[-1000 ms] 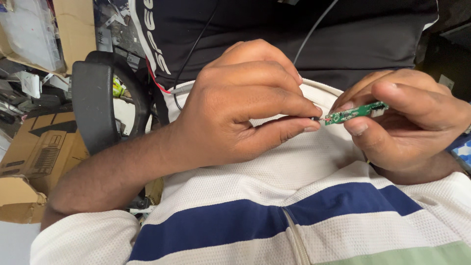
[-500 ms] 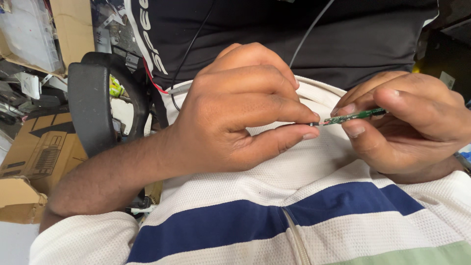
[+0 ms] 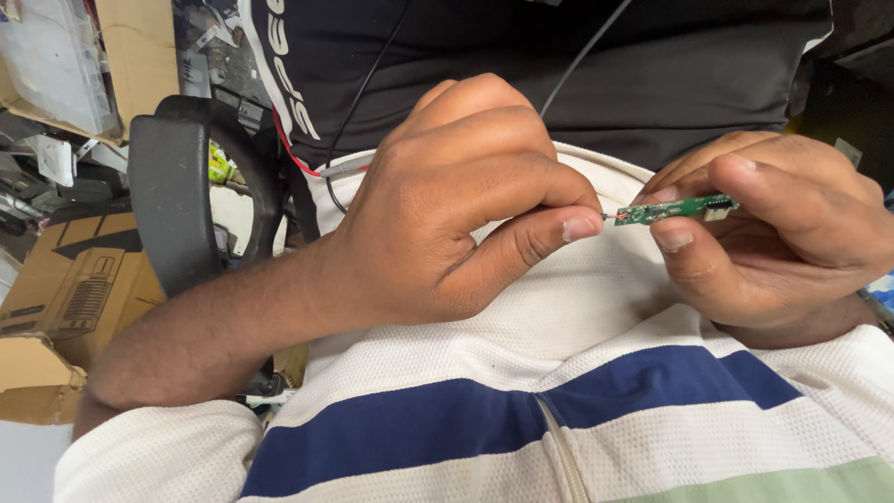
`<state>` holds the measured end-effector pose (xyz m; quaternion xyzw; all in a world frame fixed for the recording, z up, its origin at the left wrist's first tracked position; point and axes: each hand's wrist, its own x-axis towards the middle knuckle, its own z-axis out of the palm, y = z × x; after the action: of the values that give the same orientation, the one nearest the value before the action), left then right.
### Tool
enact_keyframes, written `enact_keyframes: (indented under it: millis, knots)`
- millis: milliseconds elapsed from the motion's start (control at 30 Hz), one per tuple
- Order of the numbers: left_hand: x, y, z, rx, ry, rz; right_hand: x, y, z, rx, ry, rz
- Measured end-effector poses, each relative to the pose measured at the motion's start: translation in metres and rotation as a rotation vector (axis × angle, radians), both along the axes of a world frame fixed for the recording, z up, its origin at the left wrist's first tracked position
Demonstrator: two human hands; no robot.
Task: The person sits at a cluttered repair workbench and uses multimeter test probes on wires and a small circuit board, holding the probes against contacts while reading the multimeter. They then pick up the green circuit board, turn it over, and manipulate its components and attached wires by hand.
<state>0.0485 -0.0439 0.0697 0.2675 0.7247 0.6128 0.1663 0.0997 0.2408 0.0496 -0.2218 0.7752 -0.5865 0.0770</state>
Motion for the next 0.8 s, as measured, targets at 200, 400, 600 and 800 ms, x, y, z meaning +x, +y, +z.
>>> enact_keyframes:
  millis: [200,400,600,800]
  knots:
    - [-0.0002,0.0009,-0.0001,0.005,0.008,-0.002,0.0025,0.0015,0.0002,-0.003,-0.001,-0.005]
    - [-0.0003,0.0000,0.0003,0.012,-0.005,-0.017,0.0023,0.0025,-0.0022,-0.021,0.009,-0.005]
    - [0.0000,0.0007,-0.0001,0.003,-0.016,-0.019,0.0031,-0.0004,0.0023,-0.012,-0.020,-0.022]
    - [0.0009,-0.0001,0.0013,-0.003,-0.018,-0.014,-0.0012,-0.0056,0.0045,-0.051,-0.027,-0.013]
